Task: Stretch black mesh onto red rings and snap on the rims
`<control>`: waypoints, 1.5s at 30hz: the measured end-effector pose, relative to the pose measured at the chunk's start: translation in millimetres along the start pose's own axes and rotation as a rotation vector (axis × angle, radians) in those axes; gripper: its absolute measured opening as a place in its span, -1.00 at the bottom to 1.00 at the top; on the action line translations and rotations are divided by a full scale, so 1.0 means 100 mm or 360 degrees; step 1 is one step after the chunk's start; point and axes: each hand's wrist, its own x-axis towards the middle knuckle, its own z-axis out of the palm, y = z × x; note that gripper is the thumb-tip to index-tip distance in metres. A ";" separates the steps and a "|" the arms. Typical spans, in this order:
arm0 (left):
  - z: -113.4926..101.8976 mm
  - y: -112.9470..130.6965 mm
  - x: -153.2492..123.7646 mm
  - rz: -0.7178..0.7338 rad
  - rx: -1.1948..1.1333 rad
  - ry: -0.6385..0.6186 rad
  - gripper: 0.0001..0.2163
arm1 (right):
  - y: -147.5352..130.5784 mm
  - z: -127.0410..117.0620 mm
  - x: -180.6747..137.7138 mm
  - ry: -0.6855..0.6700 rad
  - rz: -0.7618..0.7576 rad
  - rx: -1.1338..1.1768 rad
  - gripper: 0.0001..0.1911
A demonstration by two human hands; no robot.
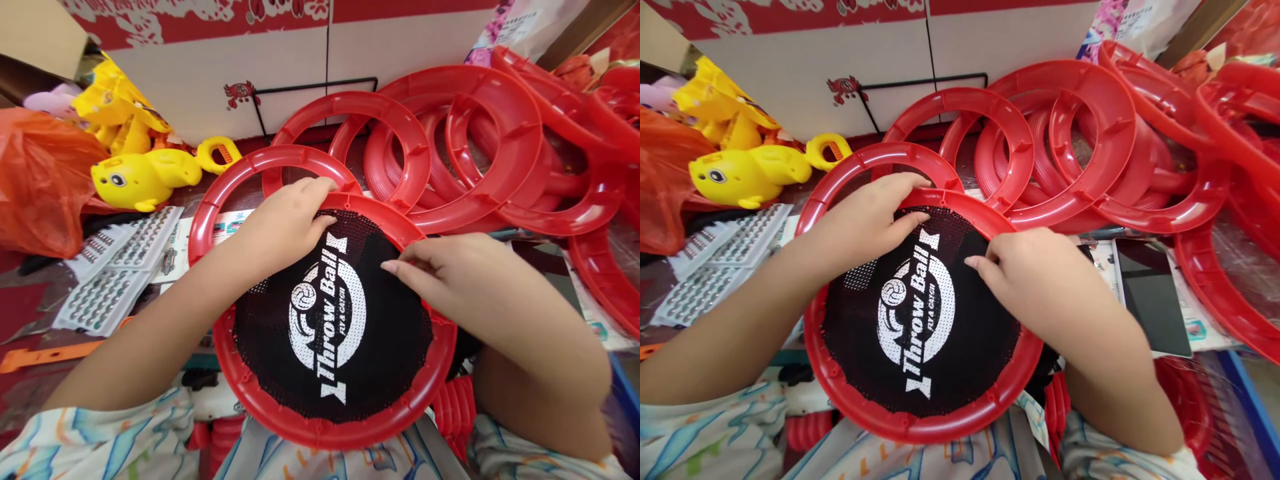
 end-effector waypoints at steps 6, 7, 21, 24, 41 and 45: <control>-0.20 -0.04 -0.27 -0.0167 0.0213 -0.0129 -0.66 | -0.24 0.16 0.06 0.0004 0.0084 -0.0422 -0.69; -0.24 -0.04 -0.32 -0.0170 0.0227 -0.0175 -0.66 | -0.25 0.18 0.07 0.0028 0.0078 -0.0406 -0.69; -0.06 0.05 0.04 0.0160 -0.0367 -0.0024 -0.91 | -0.12 0.18 0.20 0.0398 -0.0047 0.0355 -0.85; -0.03 0.04 0.01 0.0126 -0.0439 0.0059 -0.88 | -0.05 0.20 0.24 0.0379 -0.0320 0.0476 -0.75; 0.17 0.02 0.03 0.0159 -0.0294 0.0342 -0.89 | -0.09 0.29 0.30 0.0275 -0.0276 -0.0005 -0.56; 0.19 0.04 0.02 0.0109 -0.0250 0.0365 -0.88 | -0.11 0.28 0.29 0.0265 -0.0230 -0.0058 -0.57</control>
